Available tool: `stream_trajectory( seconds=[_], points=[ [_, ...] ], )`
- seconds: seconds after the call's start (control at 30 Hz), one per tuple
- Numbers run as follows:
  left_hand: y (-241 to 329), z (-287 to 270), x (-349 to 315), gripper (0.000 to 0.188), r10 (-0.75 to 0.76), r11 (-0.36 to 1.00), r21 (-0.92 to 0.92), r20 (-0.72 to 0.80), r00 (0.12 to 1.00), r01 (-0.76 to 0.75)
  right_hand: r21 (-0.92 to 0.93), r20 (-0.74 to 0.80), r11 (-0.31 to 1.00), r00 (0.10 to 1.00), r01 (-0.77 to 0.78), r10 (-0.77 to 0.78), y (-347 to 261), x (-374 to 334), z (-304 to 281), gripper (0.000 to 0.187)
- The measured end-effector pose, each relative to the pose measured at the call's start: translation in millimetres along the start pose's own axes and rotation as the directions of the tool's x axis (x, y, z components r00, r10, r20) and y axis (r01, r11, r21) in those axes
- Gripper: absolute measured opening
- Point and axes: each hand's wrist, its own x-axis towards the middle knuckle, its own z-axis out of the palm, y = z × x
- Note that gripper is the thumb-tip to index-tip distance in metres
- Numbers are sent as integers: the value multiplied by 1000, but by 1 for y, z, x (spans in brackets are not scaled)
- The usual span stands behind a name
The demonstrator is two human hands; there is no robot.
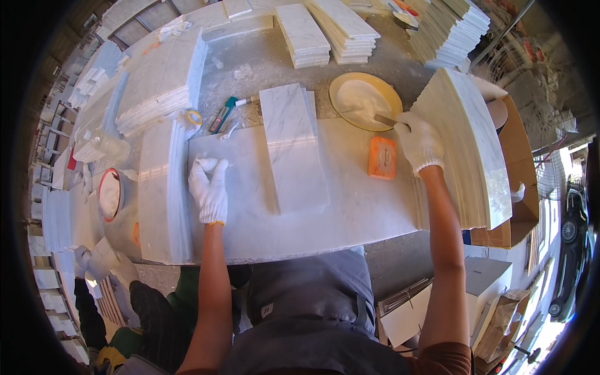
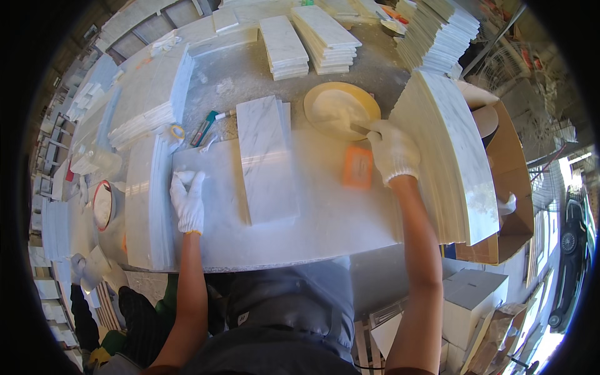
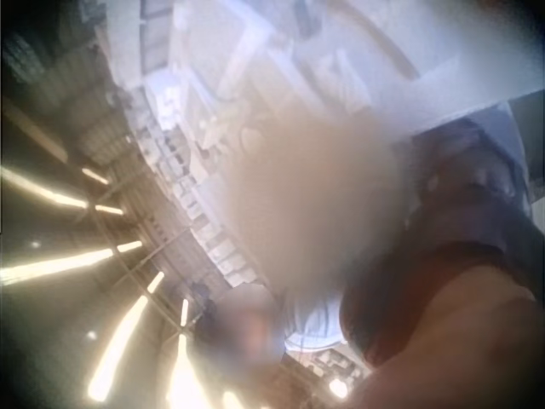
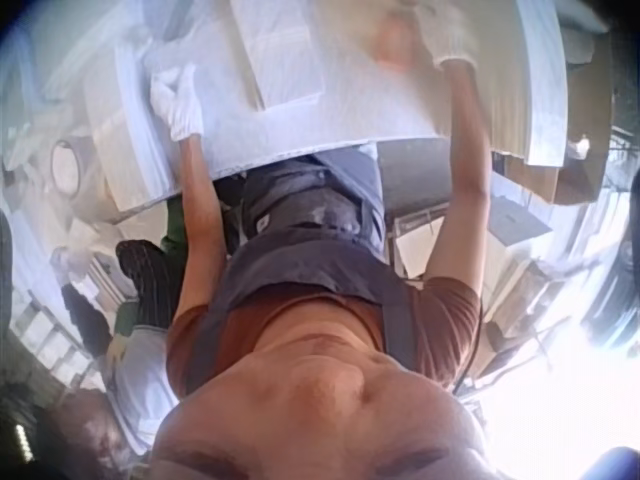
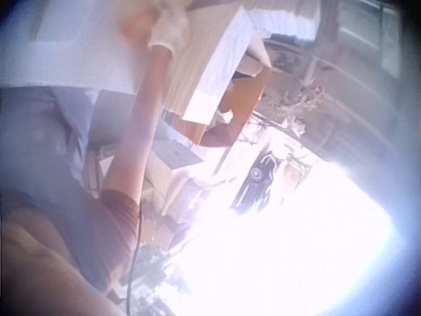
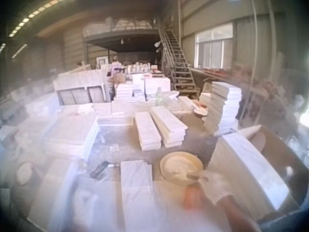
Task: The person applies a white paste to the edges of rectangular white tiles using a small metal spatula, then places each tile into a cardboard box. The person repeats this process for multiple tiles, handling them one at a time.
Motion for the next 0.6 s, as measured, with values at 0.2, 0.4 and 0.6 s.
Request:
stream_trajectory(
  seconds=[0.2,0.4,0.6],
  points=[
    [-8,8,2,21,59,998,-23,-9,998,-59,359,76,929,995,-92,69,6,11,7,30],
    [-8,8,3,21,-24,998,-66,-24,999,23,285,112,956,993,-73,42,3,16,23,28],
    [-11,7,2,22,24,999,-26,-22,999,-24,399,277,860,935,-320,219,1,15,15,30]
  ],
)
